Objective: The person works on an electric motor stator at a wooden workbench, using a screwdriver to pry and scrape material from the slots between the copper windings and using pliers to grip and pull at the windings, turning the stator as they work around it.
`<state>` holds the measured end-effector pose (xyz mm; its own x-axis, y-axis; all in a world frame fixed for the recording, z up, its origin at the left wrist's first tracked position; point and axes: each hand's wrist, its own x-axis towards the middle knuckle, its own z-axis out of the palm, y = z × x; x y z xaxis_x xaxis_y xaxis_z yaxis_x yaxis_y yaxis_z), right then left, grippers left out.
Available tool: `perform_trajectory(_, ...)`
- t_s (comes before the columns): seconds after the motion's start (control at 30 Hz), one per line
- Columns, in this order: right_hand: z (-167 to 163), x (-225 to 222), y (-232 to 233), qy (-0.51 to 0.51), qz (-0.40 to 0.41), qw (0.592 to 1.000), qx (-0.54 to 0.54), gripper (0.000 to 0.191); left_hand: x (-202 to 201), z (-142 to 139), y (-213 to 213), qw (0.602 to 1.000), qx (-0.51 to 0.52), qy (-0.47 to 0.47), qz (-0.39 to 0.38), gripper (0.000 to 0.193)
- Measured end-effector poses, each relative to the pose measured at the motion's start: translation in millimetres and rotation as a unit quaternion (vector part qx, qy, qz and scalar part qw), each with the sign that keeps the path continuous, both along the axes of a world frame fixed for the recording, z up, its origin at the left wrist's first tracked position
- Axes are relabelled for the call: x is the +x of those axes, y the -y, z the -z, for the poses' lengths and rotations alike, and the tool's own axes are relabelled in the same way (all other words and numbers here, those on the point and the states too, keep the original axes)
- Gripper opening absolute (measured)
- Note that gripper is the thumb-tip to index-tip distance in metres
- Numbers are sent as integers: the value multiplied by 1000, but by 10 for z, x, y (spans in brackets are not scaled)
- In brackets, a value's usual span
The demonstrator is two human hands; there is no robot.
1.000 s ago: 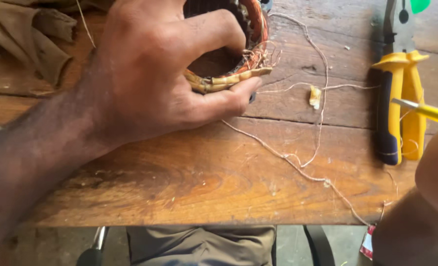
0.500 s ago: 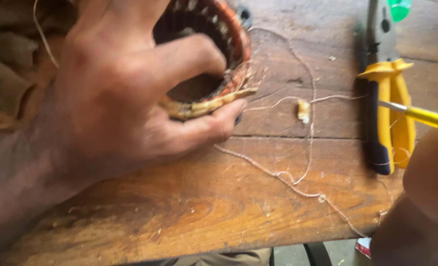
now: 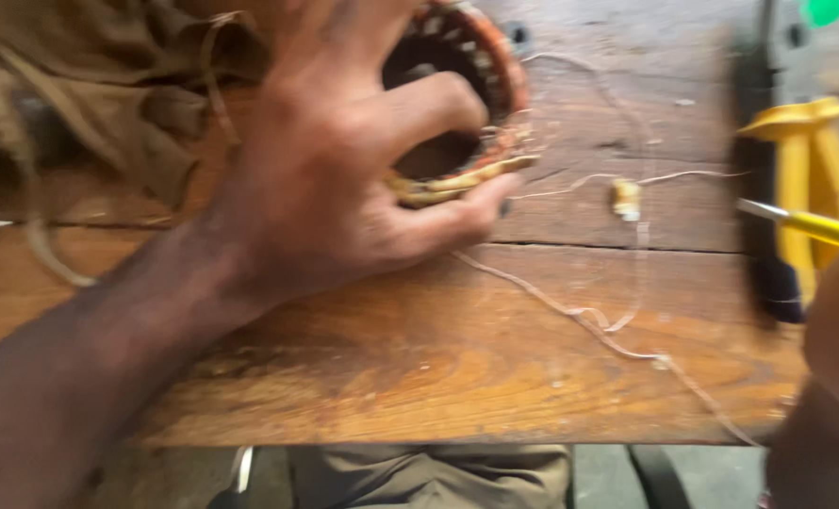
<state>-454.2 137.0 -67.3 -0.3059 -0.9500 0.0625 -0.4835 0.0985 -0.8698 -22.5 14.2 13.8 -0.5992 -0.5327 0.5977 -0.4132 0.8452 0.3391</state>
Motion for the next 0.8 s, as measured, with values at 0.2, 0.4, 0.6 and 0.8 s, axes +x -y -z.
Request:
perform_trajectory(0.2, -472, 246, 171, 27, -27, 995, -97, 52, -91, -82, 37, 1000, -16, 4, -7, 35)
perform_trajectory(0.4, -724, 810, 721, 64, -154, 958, -232, 57, -80, -94, -32, 998, -33, 41, -23, 34)
perform_trajectory(0.6, -916, 1393, 1040, 47, -239, 923, -298, 62, -68, -45, -17, 1000, -14, -1, -18, 34)
perform_trajectory(0.8, -971, 1508, 1099, 21, -255, 920, -298, 76, -36, -77, 6, 999, -5, -32, -1, 35)
